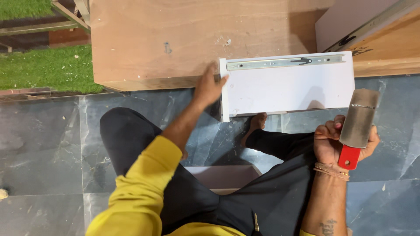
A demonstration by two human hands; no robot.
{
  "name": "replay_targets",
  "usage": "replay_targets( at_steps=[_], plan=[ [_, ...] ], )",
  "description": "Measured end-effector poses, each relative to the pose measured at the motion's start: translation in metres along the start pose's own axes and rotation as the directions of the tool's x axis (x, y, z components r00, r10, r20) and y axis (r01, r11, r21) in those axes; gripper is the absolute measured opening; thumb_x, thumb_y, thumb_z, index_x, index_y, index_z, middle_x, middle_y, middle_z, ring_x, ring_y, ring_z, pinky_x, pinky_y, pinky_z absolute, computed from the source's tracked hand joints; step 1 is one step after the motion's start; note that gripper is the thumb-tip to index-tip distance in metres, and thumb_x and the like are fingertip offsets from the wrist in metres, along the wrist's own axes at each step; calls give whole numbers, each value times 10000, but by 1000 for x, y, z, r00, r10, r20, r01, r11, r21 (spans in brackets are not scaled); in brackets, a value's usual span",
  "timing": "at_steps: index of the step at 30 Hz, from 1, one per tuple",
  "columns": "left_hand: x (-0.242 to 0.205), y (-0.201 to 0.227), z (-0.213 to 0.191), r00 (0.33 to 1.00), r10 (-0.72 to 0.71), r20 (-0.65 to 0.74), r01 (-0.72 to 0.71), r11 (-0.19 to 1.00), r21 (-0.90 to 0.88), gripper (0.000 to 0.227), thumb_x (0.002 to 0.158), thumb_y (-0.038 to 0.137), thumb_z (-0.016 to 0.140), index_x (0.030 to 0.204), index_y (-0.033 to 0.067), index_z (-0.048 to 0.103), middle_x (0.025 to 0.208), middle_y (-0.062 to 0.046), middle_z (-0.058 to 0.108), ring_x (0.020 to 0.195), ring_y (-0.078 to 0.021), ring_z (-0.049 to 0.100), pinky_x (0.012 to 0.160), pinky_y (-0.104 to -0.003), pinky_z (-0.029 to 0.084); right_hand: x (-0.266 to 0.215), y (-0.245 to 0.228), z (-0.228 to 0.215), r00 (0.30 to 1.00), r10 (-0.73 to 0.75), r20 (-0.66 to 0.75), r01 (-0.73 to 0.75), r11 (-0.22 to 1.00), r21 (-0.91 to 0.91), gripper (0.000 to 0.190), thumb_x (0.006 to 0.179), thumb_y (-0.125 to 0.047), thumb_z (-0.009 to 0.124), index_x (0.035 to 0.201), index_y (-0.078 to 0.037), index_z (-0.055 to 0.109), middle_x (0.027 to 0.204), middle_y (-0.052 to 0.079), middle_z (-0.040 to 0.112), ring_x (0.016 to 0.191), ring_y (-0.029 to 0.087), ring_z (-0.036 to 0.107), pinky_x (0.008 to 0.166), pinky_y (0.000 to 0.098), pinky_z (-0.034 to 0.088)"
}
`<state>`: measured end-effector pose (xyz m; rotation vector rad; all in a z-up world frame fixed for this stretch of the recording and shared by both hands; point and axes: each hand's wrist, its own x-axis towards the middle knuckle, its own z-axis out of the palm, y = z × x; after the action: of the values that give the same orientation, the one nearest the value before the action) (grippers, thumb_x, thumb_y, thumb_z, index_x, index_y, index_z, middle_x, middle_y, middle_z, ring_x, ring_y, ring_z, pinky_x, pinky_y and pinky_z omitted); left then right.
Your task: The person assembles a drawer by using a tool to apply fasteners to the white side panels and sliding rail components while sitting on the floor.
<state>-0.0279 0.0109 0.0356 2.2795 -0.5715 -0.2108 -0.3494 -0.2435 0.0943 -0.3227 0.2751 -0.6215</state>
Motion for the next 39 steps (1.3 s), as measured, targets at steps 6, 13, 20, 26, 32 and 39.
replay_targets(
  at_steps=[6, 13, 20, 26, 32, 39],
  plan=[
    [-96, 37, 27, 958, -245, 148, 283, 892, -352, 771, 987, 328, 591, 1600, 43, 220, 1419, -253, 576, 1273, -391, 606, 1078, -426, 473, 3, 3, 2, 999, 9, -43, -8, 1000, 10, 456, 1015, -479, 571, 1026, -29, 645, 850, 111, 633, 612, 128, 528, 620, 221, 411],
    [-169, 61, 7, 993, -83, -83, 48, 931, -363, 617, 1038, 164, 602, 1575, 1, 344, 1480, -325, 539, 1354, -403, 551, 1083, -438, 471, 6, 2, -2, 1000, 10, 1, -10, 1000, -27, 438, 1040, -479, 572, 1015, -45, 632, 873, 111, 642, 620, 123, 520, 631, 213, 405],
    [-143, 43, 19, 903, -428, 18, 281, 561, -779, 293, 964, 140, 727, 1194, 1, 610, 1150, -114, 725, 1068, -145, 683, 936, -267, 555, 4, 2, -4, 1000, 9, -3, -9, 1000, -19, 447, 1027, -487, 577, 1031, -45, 642, 871, 110, 641, 614, 119, 503, 632, 219, 393],
    [-133, 35, 22, 884, -465, -39, 292, 616, -732, 229, 981, 196, 717, 1108, 11, 669, 1055, -89, 738, 997, -145, 675, 879, -268, 543, 4, 2, -4, 1000, 5, -6, -5, 999, -37, 458, 1020, -497, 583, 1029, -42, 640, 873, 107, 639, 614, 116, 497, 634, 225, 380],
    [-98, 30, 21, 899, -438, -12, 316, 665, -677, 334, 912, 219, 754, 1160, 35, 628, 1080, -54, 719, 1004, -127, 676, 850, -273, 555, 5, 3, -4, 1000, 5, -23, -5, 1000, -23, 454, 1020, -494, 579, 1035, -44, 638, 858, 104, 630, 606, 116, 491, 629, 223, 380],
    [-31, 12, 24, 894, -427, -134, 298, 791, -534, 299, 954, 285, 732, 1085, 21, 679, 1011, -78, 760, 921, -133, 696, 804, -275, 546, 6, 2, -1, 1000, 5, -13, -6, 1000, -19, 449, 1016, -489, 582, 1016, -43, 630, 861, 106, 624, 601, 121, 499, 621, 231, 388]
  ],
)
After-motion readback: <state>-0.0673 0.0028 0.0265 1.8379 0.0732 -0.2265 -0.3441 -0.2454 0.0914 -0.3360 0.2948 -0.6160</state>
